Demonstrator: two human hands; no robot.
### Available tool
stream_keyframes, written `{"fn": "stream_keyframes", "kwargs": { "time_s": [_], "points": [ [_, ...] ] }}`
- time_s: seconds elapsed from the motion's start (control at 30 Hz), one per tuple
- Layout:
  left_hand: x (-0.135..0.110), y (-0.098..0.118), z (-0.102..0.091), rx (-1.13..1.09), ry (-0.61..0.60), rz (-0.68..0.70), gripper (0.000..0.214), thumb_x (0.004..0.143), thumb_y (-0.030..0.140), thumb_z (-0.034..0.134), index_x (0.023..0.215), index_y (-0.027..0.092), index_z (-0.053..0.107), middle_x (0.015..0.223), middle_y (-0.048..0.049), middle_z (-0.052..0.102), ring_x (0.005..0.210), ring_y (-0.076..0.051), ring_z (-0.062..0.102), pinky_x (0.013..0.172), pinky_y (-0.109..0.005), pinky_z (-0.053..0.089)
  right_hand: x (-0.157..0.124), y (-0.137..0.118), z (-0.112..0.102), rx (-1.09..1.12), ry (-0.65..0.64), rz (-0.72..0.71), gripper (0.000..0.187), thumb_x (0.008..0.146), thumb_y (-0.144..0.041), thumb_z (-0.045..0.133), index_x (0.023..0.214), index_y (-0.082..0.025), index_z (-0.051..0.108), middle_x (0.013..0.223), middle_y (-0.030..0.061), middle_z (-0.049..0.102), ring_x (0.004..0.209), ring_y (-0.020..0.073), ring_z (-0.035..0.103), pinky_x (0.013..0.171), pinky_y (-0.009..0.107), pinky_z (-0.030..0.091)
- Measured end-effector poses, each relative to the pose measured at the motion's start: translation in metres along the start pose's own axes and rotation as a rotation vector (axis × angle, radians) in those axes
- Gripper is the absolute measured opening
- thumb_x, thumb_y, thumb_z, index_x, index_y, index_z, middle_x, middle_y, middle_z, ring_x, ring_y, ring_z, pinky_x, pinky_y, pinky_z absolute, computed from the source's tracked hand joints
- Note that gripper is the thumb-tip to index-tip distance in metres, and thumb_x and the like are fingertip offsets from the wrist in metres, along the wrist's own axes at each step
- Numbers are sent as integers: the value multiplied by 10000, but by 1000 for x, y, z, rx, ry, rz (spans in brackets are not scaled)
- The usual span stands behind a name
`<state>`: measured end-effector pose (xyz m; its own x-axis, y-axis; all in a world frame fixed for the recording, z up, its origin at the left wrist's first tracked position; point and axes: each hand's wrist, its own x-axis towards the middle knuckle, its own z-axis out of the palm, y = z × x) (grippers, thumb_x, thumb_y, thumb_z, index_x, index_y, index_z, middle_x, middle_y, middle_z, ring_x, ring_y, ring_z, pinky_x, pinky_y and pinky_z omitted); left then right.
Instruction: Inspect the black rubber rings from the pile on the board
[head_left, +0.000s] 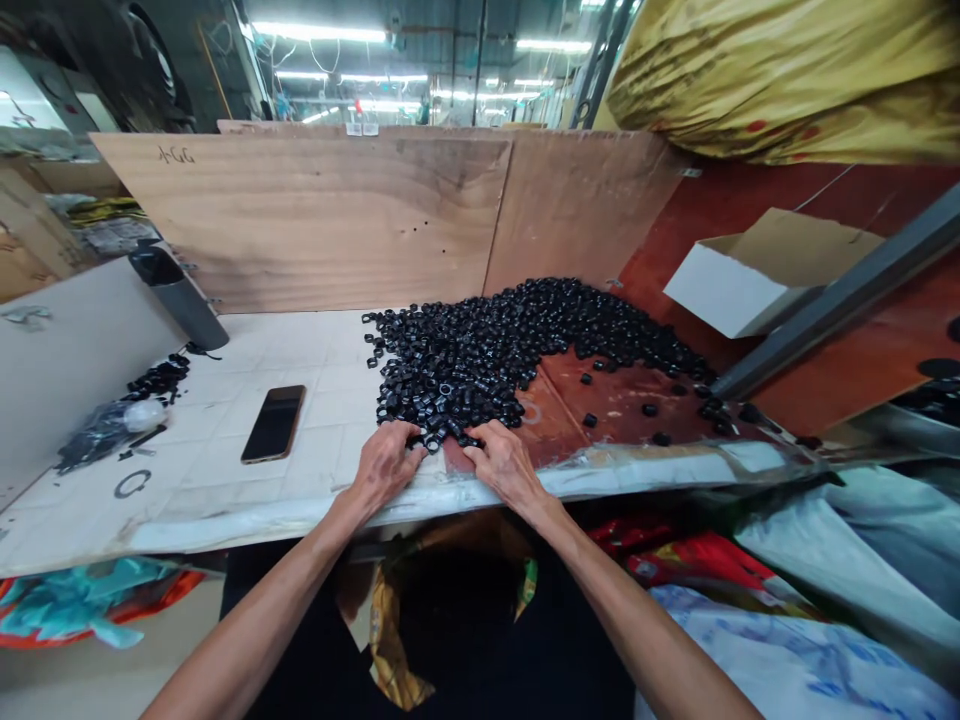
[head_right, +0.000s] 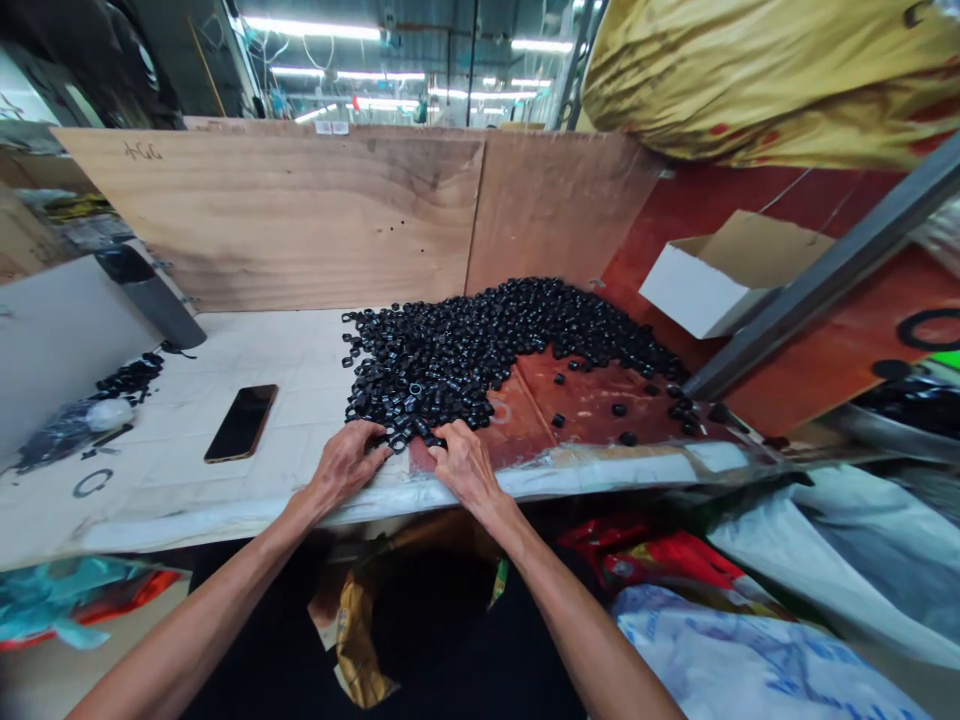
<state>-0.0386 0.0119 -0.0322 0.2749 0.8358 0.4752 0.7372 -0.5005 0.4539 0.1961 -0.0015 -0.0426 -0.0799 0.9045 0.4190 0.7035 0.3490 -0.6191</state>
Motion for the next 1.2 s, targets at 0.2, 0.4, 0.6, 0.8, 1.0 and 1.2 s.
{"fn": "stream_keyframes", "kwargs": {
  "time_s": [0.2,0.4,0.6,0.8,1.0,1.2],
  "points": [
    [0,4,-8,-286,-39,-19,168,888,255,672,1044,218,620,850,18,655,689,-142,638,683,-271,526,1,-16,13,526,62,191,171,794,-291,716,937,-197,709,848,32,719,655,169,678,635,290,576],
    [1,1,-8,-458,-73,-6,164,861,233,707,1017,196,674,979,-32,685,803,-150,653,730,-273,535,-4,-33,14,803,-54,240,289,823,-333,702,1066,-178,705,842,52,747,714,197,725,671,309,599],
    [-2,8,-12,-639,-154,-152,274,832,251,745,1065,193,612,964,-10,683,849,-152,672,821,-297,555,-3,-40,23,638,29,48,127,825,-267,720,929,-196,735,930,51,726,798,177,685,713,273,563],
    [-4,5,-9,-781,-185,-171,283,844,296,766,1057,189,613,999,-27,684,870,-157,676,796,-281,566,-7,-35,24,621,46,-8,105,854,-228,696,943,-206,748,936,52,716,815,178,680,710,273,554],
    [-3,4,-12,-703,-115,27,239,857,344,788,992,174,688,1028,-66,689,938,-176,671,841,-297,567,-8,-40,24,585,63,16,103,866,-282,711,900,-192,747,804,29,702,670,157,664,617,249,520],
    [-2,8,-17,-679,-43,107,194,882,327,770,974,170,702,1027,-80,696,945,-176,675,830,-302,575,-10,-45,22,359,28,-73,356,973,-324,579,643,-194,614,592,-19,534,579,125,505,596,245,403]
  ]
}}
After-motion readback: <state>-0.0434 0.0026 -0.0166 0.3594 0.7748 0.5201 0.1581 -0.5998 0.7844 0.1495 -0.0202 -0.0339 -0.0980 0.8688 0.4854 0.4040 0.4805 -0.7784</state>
